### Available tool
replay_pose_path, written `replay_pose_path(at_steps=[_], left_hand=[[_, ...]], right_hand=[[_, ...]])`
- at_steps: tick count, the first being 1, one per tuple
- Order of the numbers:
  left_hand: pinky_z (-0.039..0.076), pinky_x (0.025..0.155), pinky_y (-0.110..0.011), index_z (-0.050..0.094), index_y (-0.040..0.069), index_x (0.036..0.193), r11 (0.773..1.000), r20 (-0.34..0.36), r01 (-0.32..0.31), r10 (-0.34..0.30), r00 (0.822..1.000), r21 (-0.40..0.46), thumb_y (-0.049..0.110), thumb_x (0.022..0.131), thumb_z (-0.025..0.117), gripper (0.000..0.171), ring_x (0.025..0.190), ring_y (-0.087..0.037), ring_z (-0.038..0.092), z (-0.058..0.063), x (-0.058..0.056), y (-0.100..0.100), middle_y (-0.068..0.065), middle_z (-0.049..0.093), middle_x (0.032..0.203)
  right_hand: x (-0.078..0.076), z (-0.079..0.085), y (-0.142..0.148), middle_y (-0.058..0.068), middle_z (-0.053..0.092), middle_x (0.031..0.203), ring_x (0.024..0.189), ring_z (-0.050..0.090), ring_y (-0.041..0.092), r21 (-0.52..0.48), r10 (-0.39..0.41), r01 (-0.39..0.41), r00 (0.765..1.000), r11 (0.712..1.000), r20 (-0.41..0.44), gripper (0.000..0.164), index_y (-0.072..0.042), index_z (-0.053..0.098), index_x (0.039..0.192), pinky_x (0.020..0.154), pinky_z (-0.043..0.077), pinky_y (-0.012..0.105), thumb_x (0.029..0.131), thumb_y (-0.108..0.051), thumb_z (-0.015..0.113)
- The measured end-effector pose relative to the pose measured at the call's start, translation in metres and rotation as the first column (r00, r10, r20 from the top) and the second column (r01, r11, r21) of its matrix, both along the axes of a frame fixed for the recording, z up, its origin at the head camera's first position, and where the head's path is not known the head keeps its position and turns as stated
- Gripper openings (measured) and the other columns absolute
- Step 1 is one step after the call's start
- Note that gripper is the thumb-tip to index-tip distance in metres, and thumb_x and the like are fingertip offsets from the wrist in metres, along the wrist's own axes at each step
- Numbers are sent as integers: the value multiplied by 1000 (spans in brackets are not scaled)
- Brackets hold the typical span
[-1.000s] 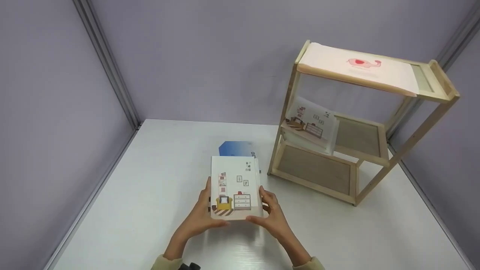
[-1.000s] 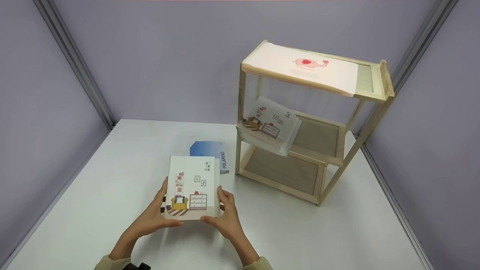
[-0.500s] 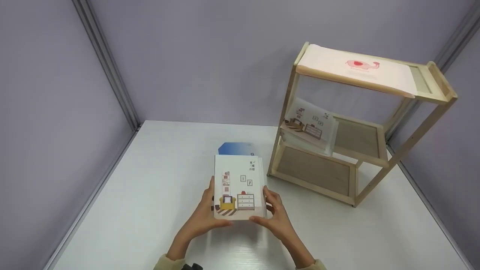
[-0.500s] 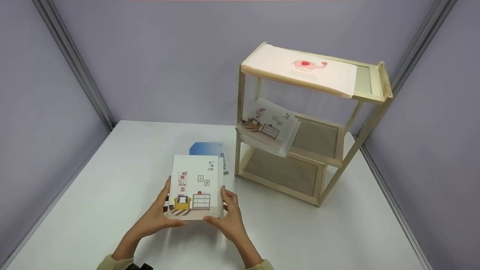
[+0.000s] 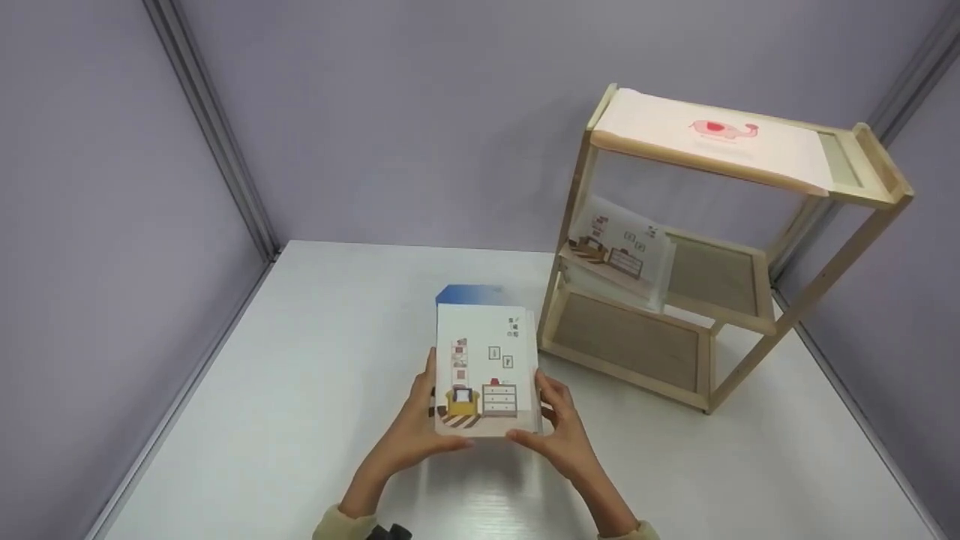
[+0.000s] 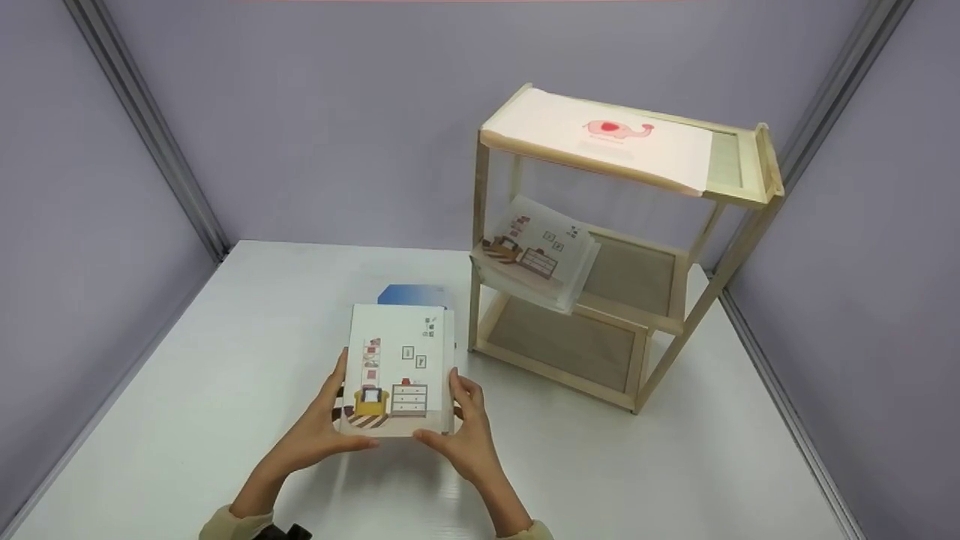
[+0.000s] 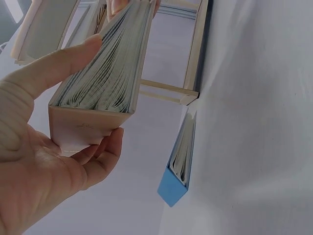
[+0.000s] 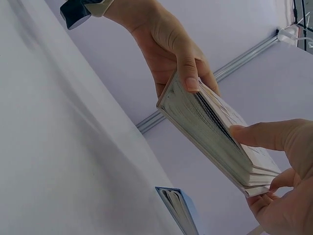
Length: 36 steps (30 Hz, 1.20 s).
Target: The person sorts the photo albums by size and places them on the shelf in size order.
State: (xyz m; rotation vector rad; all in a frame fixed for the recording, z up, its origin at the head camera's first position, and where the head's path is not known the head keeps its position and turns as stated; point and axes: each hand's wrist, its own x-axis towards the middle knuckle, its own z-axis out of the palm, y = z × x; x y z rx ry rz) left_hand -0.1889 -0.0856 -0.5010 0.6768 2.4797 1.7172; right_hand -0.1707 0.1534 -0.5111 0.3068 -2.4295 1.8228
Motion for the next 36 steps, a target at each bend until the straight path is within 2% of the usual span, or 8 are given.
replay_pose_path(at_steps=[12, 18, 21, 24, 25, 28, 36], left_hand=[[44, 93, -40, -10, 25, 149, 1000, -16, 11, -10, 1000, 25, 37, 61, 86, 130, 114, -22, 45, 4, 0, 10, -10, 30, 141], [41, 95, -42, -10, 30, 148, 999, -19, 26, -25, 999, 46, 35, 62, 86, 129, 114, -20, 45, 7, 0, 13, -8, 28, 143], [41, 95, -42, -9, 23, 149, 999, -5, 29, -29, 1000, 37, 29, 64, 86, 128, 113, -22, 45, 20, 6, 15, -13, 28, 143], [41, 94, -42, -10, 19, 149, 999, 5, 31, -31, 999, 38, 23, 65, 85, 127, 112, -23, 46, 22, 7, 17, -15, 27, 142], [41, 94, -42, -10, 18, 149, 999, 6, 33, -33, 999, 39, 21, 65, 85, 127, 112, -23, 46, 22, 7, 17, -16, 27, 142], [43, 93, -40, -11, 24, 148, 999, -6, 32, -32, 999, 39, 26, 65, 85, 128, 111, -20, 46, 9, 0, 17, -12, 28, 141], [46, 91, -36, -10, 31, 148, 998, -34, 39, -38, 999, 40, 39, 64, 84, 127, 109, -16, 49, 10, -1, 21, -7, 30, 140]], right_hand=[[2, 4, 9, 16, 30, 140, 121, 40, 31, 9, -12, 12, 1000, 1000, -17, 97, -6, 25, 146, 102, 36, 48, 69, -19, 82], [4, 8, 13, 15, 29, 140, 121, 39, 29, 4, -16, 16, 1000, 1000, -18, 97, -8, 24, 147, 103, 35, 46, 70, -19, 81], [5, 9, 15, 14, 30, 140, 121, 39, 28, 4, -24, 24, 1000, 1000, -17, 98, -11, 24, 148, 103, 35, 42, 69, -19, 82], [5, 9, 16, 14, 30, 139, 122, 40, 28, 10, -31, 31, 999, 999, -20, 98, -11, 24, 148, 102, 37, 41, 69, -18, 82], [5, 9, 16, 15, 30, 139, 122, 40, 29, 10, -33, 33, 999, 999, -21, 98, -10, 24, 147, 102, 37, 42, 69, -18, 82], [6, 10, 17, 17, 30, 139, 122, 40, 31, 13, -34, 35, 999, 999, -31, 97, -9, 24, 147, 102, 37, 47, 69, -18, 82], [6, 12, 20, 14, 33, 136, 124, 40, 29, -3, -52, 52, 998, 999, -22, 97, -12, 25, 147, 104, 34, 47, 69, -17, 82]])
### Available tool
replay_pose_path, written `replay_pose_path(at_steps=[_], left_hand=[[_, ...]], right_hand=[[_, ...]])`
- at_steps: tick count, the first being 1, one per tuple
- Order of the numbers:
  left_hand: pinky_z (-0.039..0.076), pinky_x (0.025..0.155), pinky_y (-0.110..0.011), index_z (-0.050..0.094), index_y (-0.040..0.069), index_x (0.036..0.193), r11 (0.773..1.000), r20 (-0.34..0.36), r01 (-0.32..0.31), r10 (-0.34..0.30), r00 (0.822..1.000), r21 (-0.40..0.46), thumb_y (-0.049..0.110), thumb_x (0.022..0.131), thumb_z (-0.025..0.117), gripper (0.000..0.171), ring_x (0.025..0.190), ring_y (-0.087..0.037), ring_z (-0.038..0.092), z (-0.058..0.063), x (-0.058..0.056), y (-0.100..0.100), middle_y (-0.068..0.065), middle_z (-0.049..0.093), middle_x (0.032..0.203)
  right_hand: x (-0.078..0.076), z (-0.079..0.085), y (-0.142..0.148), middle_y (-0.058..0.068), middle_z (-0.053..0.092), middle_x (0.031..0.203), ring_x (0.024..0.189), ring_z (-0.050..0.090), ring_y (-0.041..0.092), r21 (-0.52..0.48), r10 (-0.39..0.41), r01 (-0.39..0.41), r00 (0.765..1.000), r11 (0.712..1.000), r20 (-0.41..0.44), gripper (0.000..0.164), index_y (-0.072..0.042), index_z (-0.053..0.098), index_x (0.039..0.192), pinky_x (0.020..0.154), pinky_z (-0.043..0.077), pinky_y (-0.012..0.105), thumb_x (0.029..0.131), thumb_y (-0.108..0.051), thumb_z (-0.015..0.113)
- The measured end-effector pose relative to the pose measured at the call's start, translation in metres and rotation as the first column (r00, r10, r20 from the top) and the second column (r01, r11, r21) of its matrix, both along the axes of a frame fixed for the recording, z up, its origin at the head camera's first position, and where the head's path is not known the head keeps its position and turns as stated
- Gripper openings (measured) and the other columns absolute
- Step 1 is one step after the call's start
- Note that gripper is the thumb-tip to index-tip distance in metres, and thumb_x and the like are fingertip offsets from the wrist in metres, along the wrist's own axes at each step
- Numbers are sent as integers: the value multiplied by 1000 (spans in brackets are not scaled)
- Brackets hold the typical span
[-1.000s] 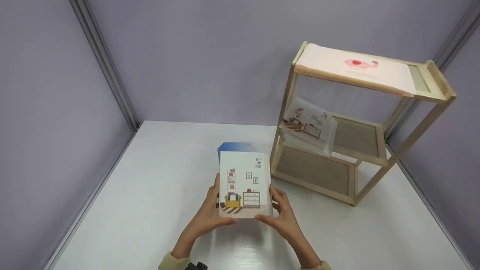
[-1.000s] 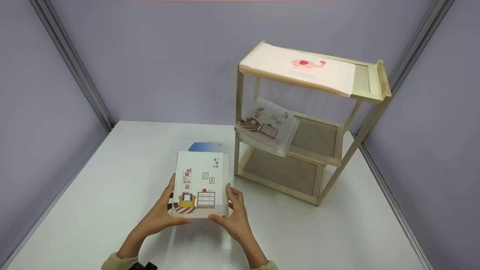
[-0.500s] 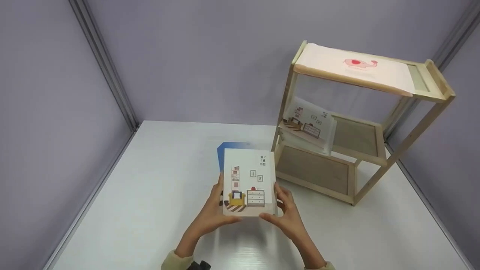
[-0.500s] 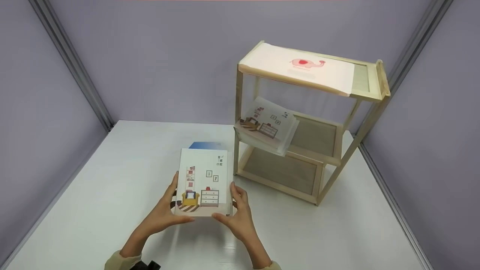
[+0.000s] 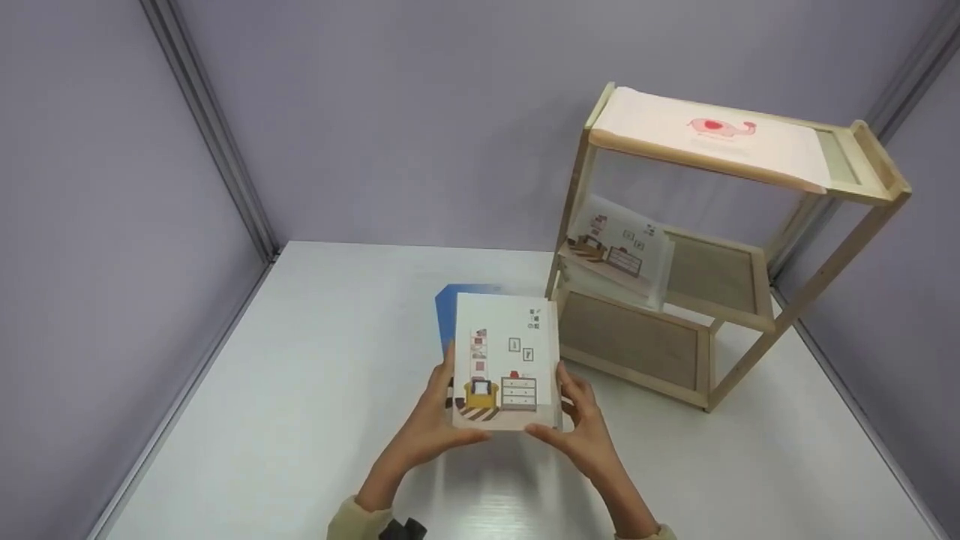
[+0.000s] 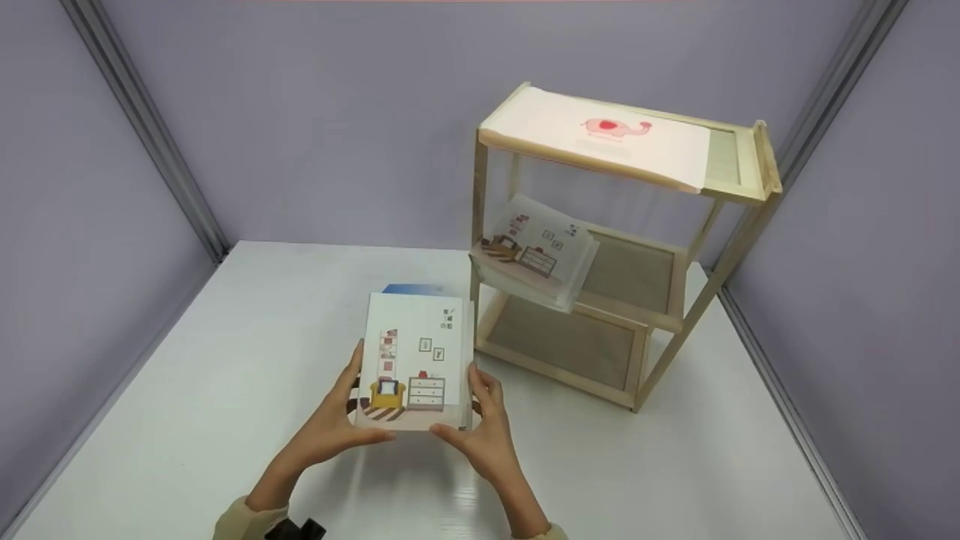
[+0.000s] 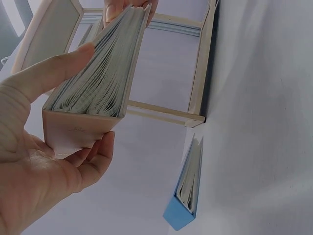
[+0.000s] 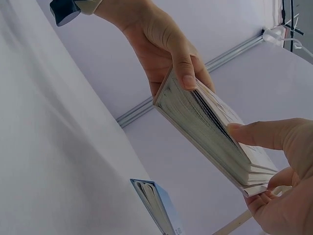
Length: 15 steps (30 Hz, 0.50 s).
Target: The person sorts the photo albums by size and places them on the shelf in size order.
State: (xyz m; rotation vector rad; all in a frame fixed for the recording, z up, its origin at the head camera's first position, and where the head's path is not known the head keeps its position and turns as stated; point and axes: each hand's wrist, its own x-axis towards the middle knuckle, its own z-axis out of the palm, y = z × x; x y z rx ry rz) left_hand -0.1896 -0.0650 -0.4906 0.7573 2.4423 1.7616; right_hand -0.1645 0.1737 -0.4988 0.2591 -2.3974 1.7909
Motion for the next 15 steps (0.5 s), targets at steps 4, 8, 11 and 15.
replay_pose_path(at_steps=[4, 8, 11, 15], left_hand=[[46, 92, -37, -10, 30, 148, 1000, -10, 12, -12, 1000, 3, 38, 64, 84, 126, 112, -17, 49, 1, -1, 3, -8, 27, 144], [46, 93, -36, -10, 28, 148, 1000, -12, 11, -11, 1000, -5, 34, 66, 84, 125, 111, -16, 49, 3, -1, 5, -7, 28, 143], [46, 92, -35, -9, 23, 149, 1000, -10, 9, -9, 1000, -13, 28, 67, 84, 125, 110, -17, 49, 11, 3, 8, -8, 30, 141], [46, 92, -36, -8, 11, 149, 1000, -18, 26, -26, 999, -6, 21, 67, 84, 124, 112, -20, 49, 30, 10, 10, -13, 29, 142]], right_hand=[[0, 1, 2, 14, 33, 135, 124, 39, 29, -12, 0, 0, 1000, 1000, 2, 98, -11, 24, 147, 105, 33, 47, 69, -16, 82], [1, 3, 4, 14, 33, 135, 123, 39, 28, -20, -7, 7, 1000, 1000, 7, 98, -10, 24, 147, 104, 35, 40, 68, -14, 82], [2, 5, 6, 13, 35, 134, 123, 39, 26, -12, -23, 23, 1000, 1000, 12, 98, -10, 25, 147, 102, 37, 33, 68, -14, 83], [2, 8, 8, 12, 35, 135, 123, 39, 25, -13, -35, 36, 999, 999, 21, 99, -11, 25, 147, 102, 37, 33, 67, -14, 83]])
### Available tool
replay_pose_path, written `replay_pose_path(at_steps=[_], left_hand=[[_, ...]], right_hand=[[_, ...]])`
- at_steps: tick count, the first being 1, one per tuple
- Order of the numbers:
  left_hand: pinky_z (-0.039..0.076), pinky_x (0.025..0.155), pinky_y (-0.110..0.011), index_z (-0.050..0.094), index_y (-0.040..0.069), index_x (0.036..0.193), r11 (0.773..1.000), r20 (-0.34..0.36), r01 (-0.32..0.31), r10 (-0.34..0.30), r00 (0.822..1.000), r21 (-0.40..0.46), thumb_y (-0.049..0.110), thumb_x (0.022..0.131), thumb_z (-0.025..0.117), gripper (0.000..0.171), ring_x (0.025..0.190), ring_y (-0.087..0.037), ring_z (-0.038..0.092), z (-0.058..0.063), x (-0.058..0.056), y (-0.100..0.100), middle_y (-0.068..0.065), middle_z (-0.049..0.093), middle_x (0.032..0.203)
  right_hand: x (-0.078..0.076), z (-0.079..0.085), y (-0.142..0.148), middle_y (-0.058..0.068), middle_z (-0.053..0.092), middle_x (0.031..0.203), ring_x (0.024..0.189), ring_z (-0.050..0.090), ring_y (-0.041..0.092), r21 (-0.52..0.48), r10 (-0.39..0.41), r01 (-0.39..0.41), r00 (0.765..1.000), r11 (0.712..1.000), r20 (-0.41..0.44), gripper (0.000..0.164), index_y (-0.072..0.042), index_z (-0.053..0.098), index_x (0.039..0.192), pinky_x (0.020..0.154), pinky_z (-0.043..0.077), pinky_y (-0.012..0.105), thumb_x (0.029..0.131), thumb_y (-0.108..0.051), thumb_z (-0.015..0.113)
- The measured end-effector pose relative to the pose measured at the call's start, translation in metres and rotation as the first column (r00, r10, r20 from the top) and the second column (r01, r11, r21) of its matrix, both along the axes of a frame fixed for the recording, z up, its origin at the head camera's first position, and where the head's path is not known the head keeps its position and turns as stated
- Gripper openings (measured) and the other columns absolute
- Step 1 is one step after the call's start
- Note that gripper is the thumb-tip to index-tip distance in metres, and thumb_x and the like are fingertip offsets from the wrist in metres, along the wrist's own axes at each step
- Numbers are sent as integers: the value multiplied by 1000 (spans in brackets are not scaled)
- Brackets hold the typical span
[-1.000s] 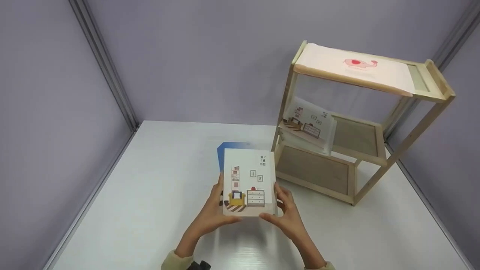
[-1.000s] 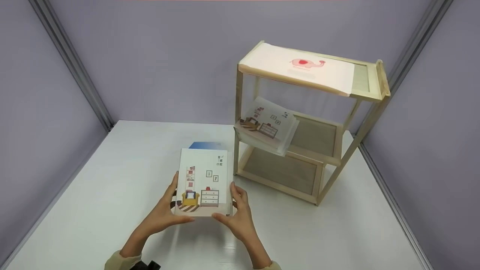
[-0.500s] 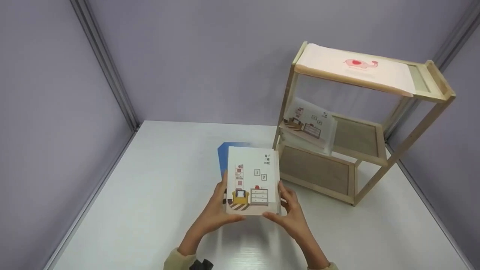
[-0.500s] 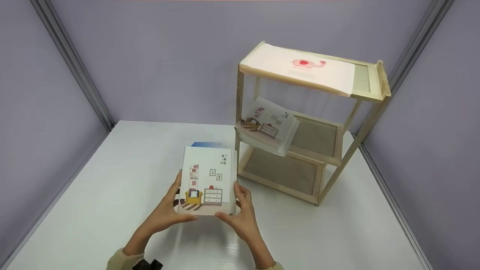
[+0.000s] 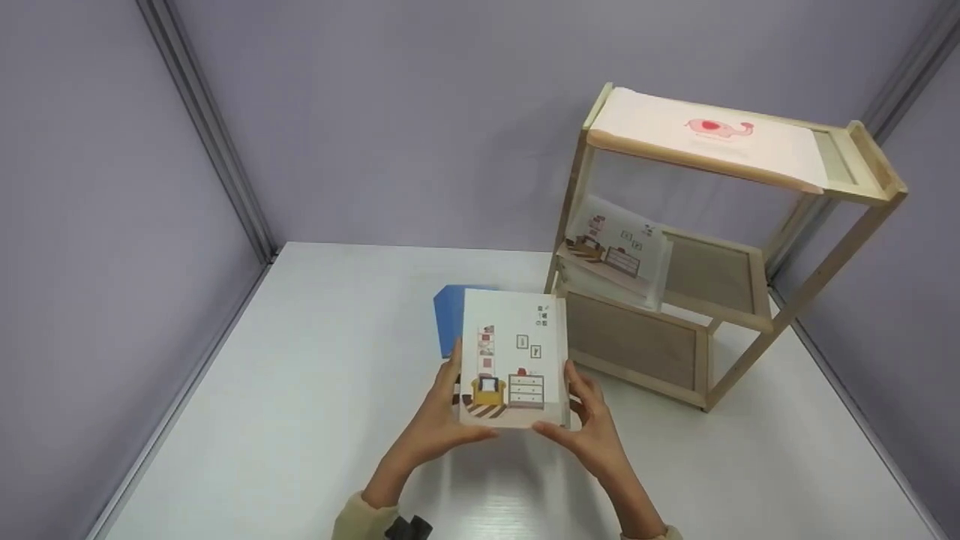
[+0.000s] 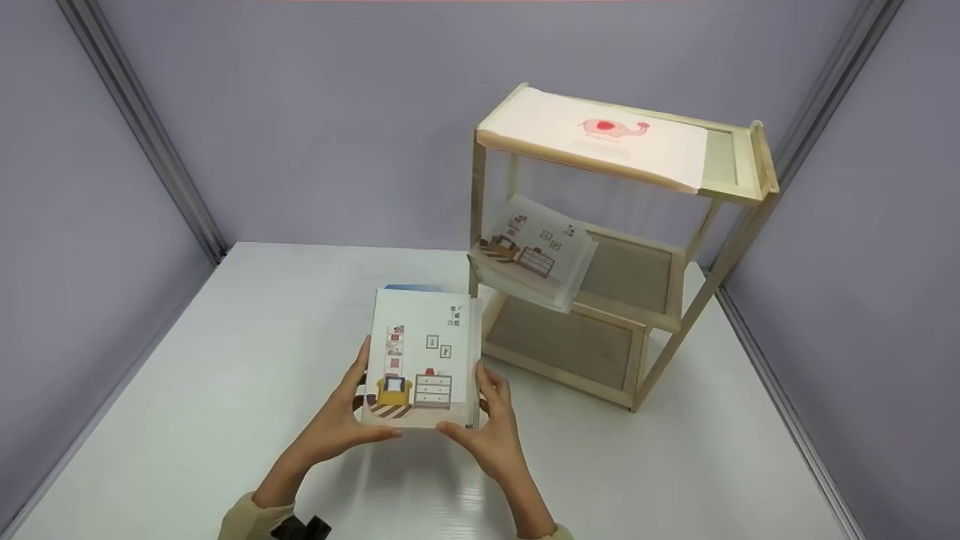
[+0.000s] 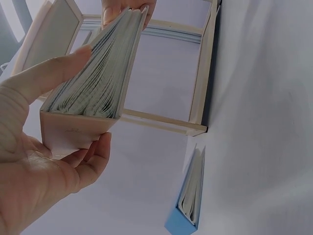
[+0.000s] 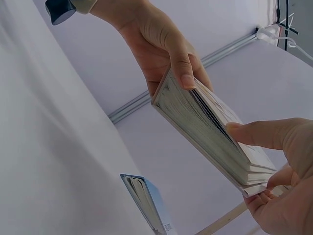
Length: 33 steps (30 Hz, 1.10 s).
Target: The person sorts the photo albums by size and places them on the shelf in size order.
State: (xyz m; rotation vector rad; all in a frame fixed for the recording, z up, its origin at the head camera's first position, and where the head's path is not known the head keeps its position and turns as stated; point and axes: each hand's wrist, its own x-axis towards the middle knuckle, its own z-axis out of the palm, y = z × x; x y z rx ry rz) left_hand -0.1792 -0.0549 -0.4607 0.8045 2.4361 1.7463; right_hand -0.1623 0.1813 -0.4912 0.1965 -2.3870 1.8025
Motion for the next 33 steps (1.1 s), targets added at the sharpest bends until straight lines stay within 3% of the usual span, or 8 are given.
replay_pose_path(at_steps=[3, 9, 12, 21, 33], left_hand=[[46, 93, -37, -8, 7, 149, 1000, -13, 10, -10, 1000, 4, 20, 68, 84, 123, 114, -22, 49, 4, 1, 1, -15, 26, 145], [45, 95, -36, -9, 22, 149, 1000, -25, 0, 0, 1000, 2, 29, 66, 84, 125, 119, -17, 46, -17, -12, 3, -6, 18, 151], [46, 93, -33, -9, 23, 149, 1000, -43, 10, -9, 999, 19, 34, 65, 84, 127, 119, -17, 46, -21, -16, 3, -3, 16, 152], [45, 94, -35, -9, 23, 149, 999, -69, 18, -16, 998, 32, 39, 65, 83, 126, 124, -18, 42, -18, -16, 6, -1, 10, 155], [46, 93, -35, -10, 27, 149, 1000, -85, 11, -9, 996, 23, 40, 65, 83, 125, 121, -17, 43, -13, -16, 7, 0, 16, 152]], right_hand=[[0, 1, 1, 13, 33, 137, 124, 38, 26, -7, 4, -4, 1000, 1000, -4, 99, -10, 24, 147, 103, 37, 34, 67, -13, 83], [0, 3, 4, 12, 32, 139, 125, 38, 26, -2, 7, -7, 1000, 1000, -28, 99, -11, 24, 147, 100, 37, 22, 68, -13, 82], [1, 5, 4, 12, 31, 140, 125, 38, 26, -2, 6, -6, 999, 1000, -37, 99, -11, 24, 147, 100, 37, 23, 68, -13, 82], [4, 11, 6, 12, 33, 137, 124, 37, 26, -1, 9, -9, 998, 1000, -58, 98, -13, 24, 148, 102, 36, 27, 68, -12, 82], [5, 18, 7, 13, 32, 138, 124, 37, 26, -7, 6, -6, 995, 1000, -104, 98, -13, 25, 147, 99, 36, 19, 68, -8, 82]])
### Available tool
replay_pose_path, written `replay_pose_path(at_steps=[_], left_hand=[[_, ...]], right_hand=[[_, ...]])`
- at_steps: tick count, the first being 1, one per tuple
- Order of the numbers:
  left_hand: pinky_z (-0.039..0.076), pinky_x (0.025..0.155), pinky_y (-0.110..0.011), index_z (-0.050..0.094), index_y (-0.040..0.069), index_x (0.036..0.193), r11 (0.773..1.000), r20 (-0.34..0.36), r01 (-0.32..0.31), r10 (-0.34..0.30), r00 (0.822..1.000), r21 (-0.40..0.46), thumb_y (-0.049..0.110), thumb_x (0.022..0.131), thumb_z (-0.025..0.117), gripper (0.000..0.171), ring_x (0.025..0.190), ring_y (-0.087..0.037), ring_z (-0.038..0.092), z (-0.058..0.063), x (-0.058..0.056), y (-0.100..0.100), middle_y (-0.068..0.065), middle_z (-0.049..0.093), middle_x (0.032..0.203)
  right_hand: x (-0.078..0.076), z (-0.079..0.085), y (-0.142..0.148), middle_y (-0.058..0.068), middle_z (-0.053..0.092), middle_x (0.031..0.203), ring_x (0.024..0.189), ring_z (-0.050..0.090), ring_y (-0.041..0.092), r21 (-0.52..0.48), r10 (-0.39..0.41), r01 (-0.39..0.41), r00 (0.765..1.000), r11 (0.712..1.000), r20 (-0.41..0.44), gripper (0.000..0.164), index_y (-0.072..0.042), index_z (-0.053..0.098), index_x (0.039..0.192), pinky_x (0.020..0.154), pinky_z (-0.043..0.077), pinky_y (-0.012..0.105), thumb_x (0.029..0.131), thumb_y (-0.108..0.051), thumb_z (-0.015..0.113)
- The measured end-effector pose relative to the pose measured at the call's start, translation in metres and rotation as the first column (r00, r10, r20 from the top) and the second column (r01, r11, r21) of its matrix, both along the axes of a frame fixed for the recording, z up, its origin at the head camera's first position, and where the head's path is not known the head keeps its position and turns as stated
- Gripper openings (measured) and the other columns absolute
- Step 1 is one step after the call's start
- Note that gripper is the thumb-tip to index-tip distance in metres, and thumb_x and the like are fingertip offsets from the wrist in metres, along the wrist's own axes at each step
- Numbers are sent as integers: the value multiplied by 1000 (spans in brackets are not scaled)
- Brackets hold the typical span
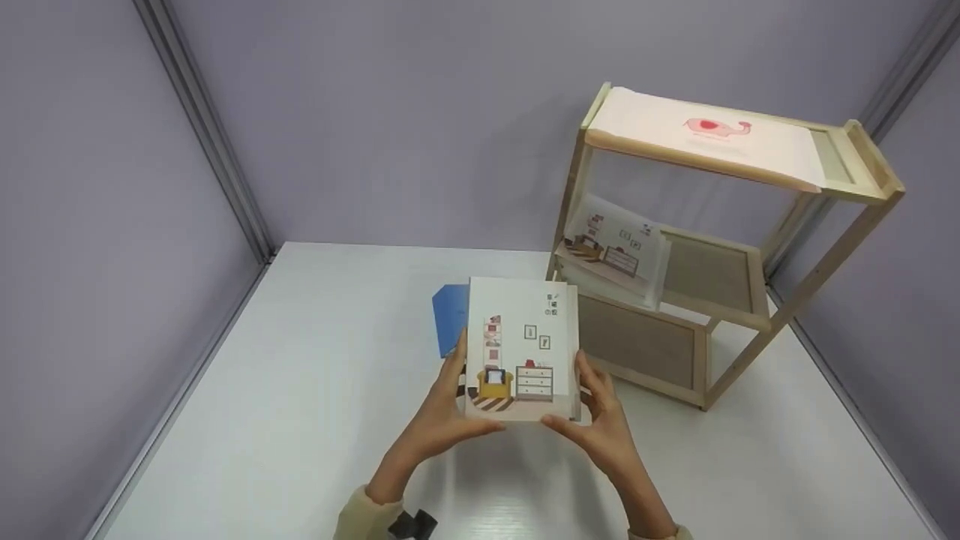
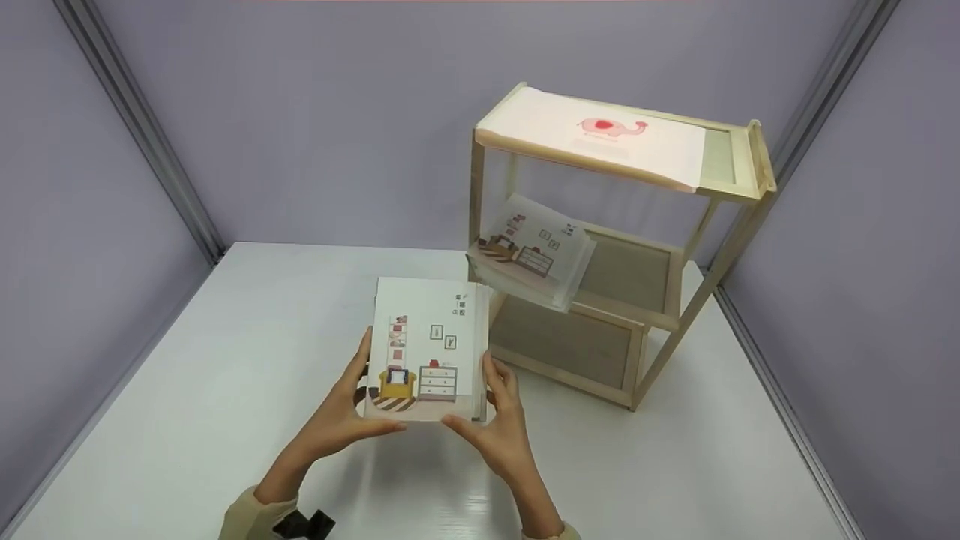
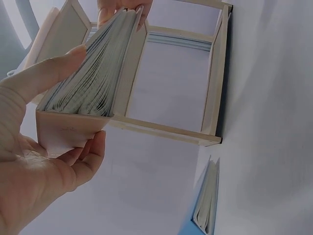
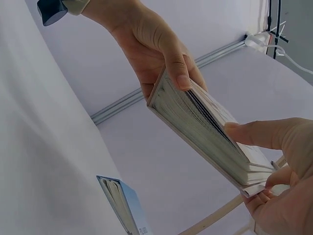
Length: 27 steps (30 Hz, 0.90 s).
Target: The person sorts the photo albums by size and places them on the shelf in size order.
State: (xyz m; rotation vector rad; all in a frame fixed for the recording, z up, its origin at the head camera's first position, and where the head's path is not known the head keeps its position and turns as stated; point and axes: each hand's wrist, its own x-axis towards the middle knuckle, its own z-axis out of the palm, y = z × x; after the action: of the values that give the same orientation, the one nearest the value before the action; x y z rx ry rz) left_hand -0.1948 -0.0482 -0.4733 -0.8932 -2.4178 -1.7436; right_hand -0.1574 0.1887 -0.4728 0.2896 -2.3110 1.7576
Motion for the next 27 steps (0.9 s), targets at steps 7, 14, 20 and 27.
replay_pose_path(at_steps=[7, 14, 20, 27], left_hand=[[46, 93, -36, -8, 26, 149, 1000, -35, -3, 3, 999, -4, 39, 66, 83, 124, 122, -18, 42, 7, 0, 2, -3, 18, 152], [45, 96, -35, -9, 27, 149, 1000, -47, -7, 6, 999, -21, 43, 66, 81, 123, 127, -17, 39, 10, 0, 4, -1, 20, 151], [46, 95, -35, -8, 28, 149, 1000, -26, 8, -8, 1000, -5, 35, 67, 83, 123, 121, -16, 44, 14, 0, 8, -2, 27, 146], [45, 97, -38, -7, 18, 149, 1000, 0, -1, 1, 1000, -18, 19, 66, 84, 123, 123, -22, 42, 24, 4, 12, -9, 26, 147]], right_hand=[[1, 5, 1, 13, 32, 138, 123, 37, 25, 4, -7, 8, 1000, 1000, -21, 98, -13, 25, 148, 97, 36, 13, 68, -9, 81], [2, 8, 4, 14, 30, 139, 124, 37, 27, 0, -7, 7, 999, 1000, -39, 98, -12, 24, 148, 96, 35, 11, 68, -6, 81], [3, 10, 7, 16, 28, 140, 123, 37, 27, 2, -18, 18, 998, 1000, -53, 98, -9, 24, 147, 97, 36, 12, 68, -4, 81], [4, 13, 9, 16, 28, 141, 123, 37, 22, 13, -30, 31, 997, 999, -74, 98, -9, 24, 147, 96, 36, 11, 68, -4, 81]])
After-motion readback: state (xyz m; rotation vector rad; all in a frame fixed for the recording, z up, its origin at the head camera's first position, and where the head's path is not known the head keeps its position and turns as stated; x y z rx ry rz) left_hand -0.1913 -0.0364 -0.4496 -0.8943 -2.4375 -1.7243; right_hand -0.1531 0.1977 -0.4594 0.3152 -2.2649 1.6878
